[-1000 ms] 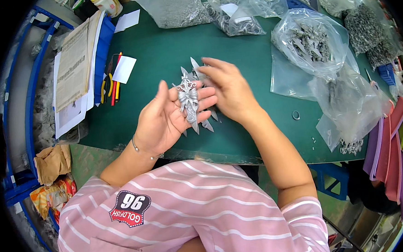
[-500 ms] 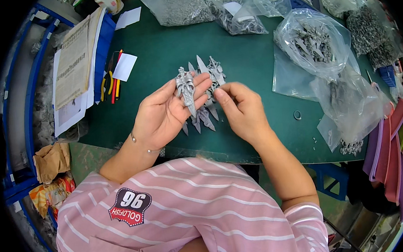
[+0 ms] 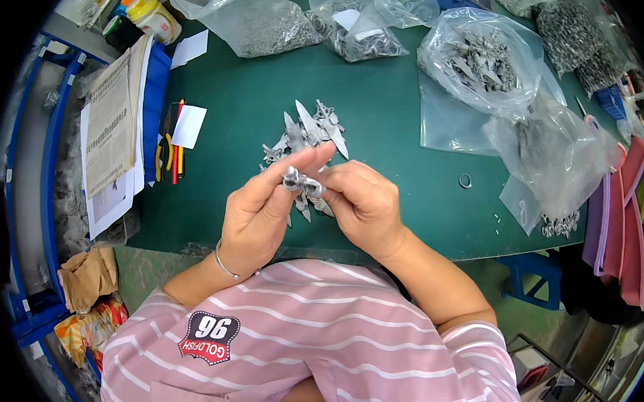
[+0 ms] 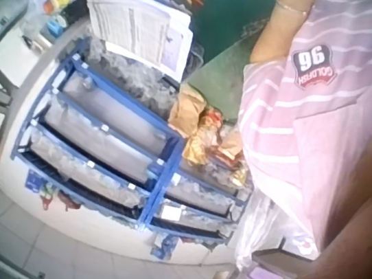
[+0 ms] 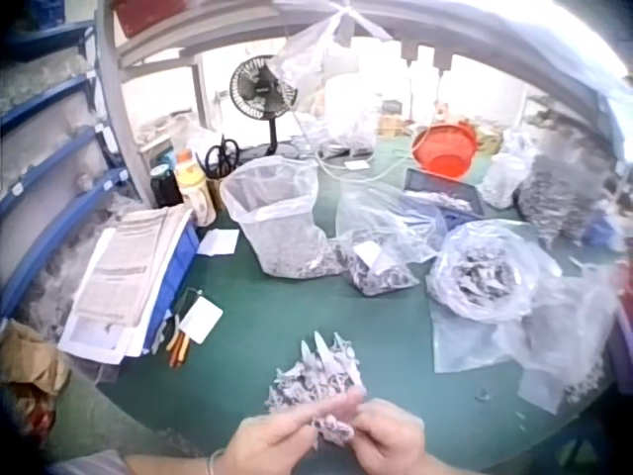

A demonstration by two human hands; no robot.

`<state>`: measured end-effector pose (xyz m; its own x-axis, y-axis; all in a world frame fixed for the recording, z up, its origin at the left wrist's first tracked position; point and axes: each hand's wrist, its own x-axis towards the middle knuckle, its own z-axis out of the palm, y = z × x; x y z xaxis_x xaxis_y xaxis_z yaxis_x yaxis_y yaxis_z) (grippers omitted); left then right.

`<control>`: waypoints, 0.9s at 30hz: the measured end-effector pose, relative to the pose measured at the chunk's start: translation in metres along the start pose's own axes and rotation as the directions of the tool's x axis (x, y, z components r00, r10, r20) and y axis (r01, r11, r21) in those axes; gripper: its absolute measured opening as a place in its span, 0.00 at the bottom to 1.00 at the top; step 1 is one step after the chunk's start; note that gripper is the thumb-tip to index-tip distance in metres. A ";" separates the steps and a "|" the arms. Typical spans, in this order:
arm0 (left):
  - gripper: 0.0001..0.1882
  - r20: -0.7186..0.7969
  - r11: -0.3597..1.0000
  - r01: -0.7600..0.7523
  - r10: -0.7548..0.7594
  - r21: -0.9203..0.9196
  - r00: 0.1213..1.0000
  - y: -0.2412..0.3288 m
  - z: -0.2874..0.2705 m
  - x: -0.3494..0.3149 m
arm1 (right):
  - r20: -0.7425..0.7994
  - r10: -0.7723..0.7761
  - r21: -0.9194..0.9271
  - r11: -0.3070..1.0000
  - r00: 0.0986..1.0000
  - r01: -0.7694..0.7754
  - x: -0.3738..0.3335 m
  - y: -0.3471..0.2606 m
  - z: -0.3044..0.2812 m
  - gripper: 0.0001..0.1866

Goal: The person picks up and sorts small metal industrial components from a workspace, handling them one at a time to check their orientation and then placing them into bags on a shelf.

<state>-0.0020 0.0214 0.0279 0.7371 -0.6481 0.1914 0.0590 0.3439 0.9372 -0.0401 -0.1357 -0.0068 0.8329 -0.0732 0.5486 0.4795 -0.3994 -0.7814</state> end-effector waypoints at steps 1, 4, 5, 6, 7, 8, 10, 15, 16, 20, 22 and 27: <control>0.23 0.020 0.999 -0.026 0.026 0.036 0.999 0.003 0.002 0.000 | -0.005 -0.011 -0.007 1.000 1.000 0.011 0.000 0.000 -0.001 0.09; 0.23 0.063 0.976 -0.101 0.090 0.194 0.994 0.002 -0.001 -0.001 | -0.031 -0.078 -0.100 0.992 0.996 0.075 0.001 -0.001 -0.003 0.10; 0.23 0.084 0.960 -0.161 0.145 0.230 0.986 -0.003 -0.001 -0.001 | -0.040 -0.107 -0.144 0.984 0.993 0.100 0.002 -0.003 -0.004 0.11; 0.24 -0.016 0.985 -0.140 0.142 0.099 0.990 -0.009 0.003 -0.002 | -0.044 -0.160 -0.224 0.964 0.986 0.146 0.004 -0.003 -0.006 0.11; 0.25 -0.115 0.991 -0.131 0.126 -0.036 0.985 -0.014 0.010 -0.003 | -0.044 -0.212 -0.303 0.934 0.976 0.189 0.006 -0.004 -0.008 0.11; 0.26 -0.210 0.976 -0.134 0.096 -0.171 0.973 -0.017 0.013 -0.003 | -0.040 -0.264 -0.379 0.896 0.964 0.230 0.007 -0.004 -0.009 0.11; 0.26 -0.231 0.905 0.036 -0.147 -0.425 0.962 -0.015 0.005 -0.002 | 0.021 -0.330 -0.389 0.867 0.944 0.312 0.008 -0.007 -0.008 0.10; 0.16 -0.200 0.589 0.027 -0.317 -0.807 0.927 -0.028 -0.036 -0.008 | 0.166 -0.216 -0.148 0.959 0.962 0.241 0.024 0.002 -0.004 0.06; 0.12 -0.317 0.657 0.010 -0.378 -0.754 0.870 -0.020 -0.033 -0.007 | 0.139 -0.105 -0.276 0.951 0.985 0.141 0.030 0.010 -0.004 0.05; 0.09 -0.333 0.720 -0.011 -0.307 -0.694 0.891 -0.019 -0.036 -0.009 | 0.109 0.192 -0.500 0.858 0.975 -0.113 0.054 0.049 0.018 0.10; 0.09 -0.281 0.715 0.089 -0.383 -0.694 0.880 -0.014 -0.036 -0.008 | 0.191 0.299 -0.558 0.817 0.935 -0.147 0.060 0.058 0.027 0.12; 0.11 -0.330 0.783 0.289 -0.522 -0.550 0.786 -0.017 -0.038 -0.011 | 0.199 0.371 -0.195 0.922 0.907 -0.335 0.067 0.035 0.006 0.08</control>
<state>0.0144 0.0487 -0.0010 0.7710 -0.4648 -0.4353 0.6298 0.4559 0.6288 0.0339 -0.1492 0.0012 0.9884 -0.0330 0.1480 0.1092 -0.5221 -0.8458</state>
